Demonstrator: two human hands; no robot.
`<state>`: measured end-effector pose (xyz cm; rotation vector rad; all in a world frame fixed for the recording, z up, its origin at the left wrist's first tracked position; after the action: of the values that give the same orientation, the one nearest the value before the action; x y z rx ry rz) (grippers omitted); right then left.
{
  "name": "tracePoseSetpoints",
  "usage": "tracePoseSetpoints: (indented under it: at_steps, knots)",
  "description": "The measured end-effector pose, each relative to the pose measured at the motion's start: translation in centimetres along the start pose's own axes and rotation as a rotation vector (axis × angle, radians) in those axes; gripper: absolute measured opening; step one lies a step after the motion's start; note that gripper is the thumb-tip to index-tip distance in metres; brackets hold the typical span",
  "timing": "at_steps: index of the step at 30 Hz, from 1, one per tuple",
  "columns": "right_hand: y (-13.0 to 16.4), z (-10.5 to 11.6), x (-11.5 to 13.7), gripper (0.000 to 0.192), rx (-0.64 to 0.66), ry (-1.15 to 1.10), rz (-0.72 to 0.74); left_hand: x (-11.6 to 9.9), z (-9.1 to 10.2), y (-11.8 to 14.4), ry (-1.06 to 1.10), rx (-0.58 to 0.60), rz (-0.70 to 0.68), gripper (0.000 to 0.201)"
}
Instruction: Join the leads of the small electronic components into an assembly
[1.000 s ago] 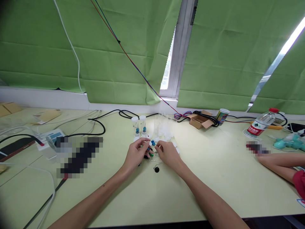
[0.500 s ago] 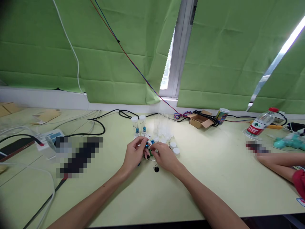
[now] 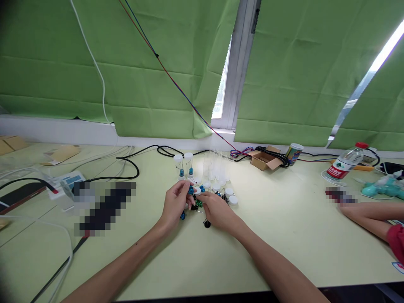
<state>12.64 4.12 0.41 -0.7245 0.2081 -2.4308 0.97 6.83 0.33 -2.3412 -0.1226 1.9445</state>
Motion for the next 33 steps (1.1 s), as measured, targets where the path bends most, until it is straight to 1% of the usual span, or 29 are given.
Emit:
tracePoseSetpoints:
  at_steps: [15,18,21,24,28,33]
  knots:
    - [0.0,-0.2,0.1,0.039,-0.002,0.012,0.004,0.3,-0.2,0.0,-0.015,0.022,0.035,0.031]
    - [-0.1,0.0,0.1,0.042,-0.023,-0.004,0.002,0.3,-0.2,-0.1,0.002,0.022,0.038,0.032]
    - [-0.1,0.5,0.0,0.042,-0.075,-0.016,-0.017,0.5,-0.2,-0.2,0.026,0.02,0.042,0.03]
    - [-0.1,1.1,-0.4,0.037,-0.157,-0.034,-0.056,0.6,-0.1,-0.2,0.032,0.011,0.042,0.03]
    - [-0.1,1.7,-0.6,0.022,-0.237,-0.098,-0.095,0.6,0.1,-0.3,0.039,-0.004,0.032,0.03]
    - [0.0,2.3,-0.2,0.01,-0.295,-0.15,-0.078,0.9,0.4,-0.5,0.024,-0.012,0.023,0.03]
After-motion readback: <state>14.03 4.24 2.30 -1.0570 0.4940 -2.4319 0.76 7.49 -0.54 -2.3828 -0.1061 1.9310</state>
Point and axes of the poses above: each hand's wrist, its own y-axis away from the middle knuckle, its own z-axis out of the back of the hand, x = y × z, the point moved 8 cm from there along -y, towards the middle knuckle, and after that the axes turned 3 degrees about y, right-handed, at the moved point
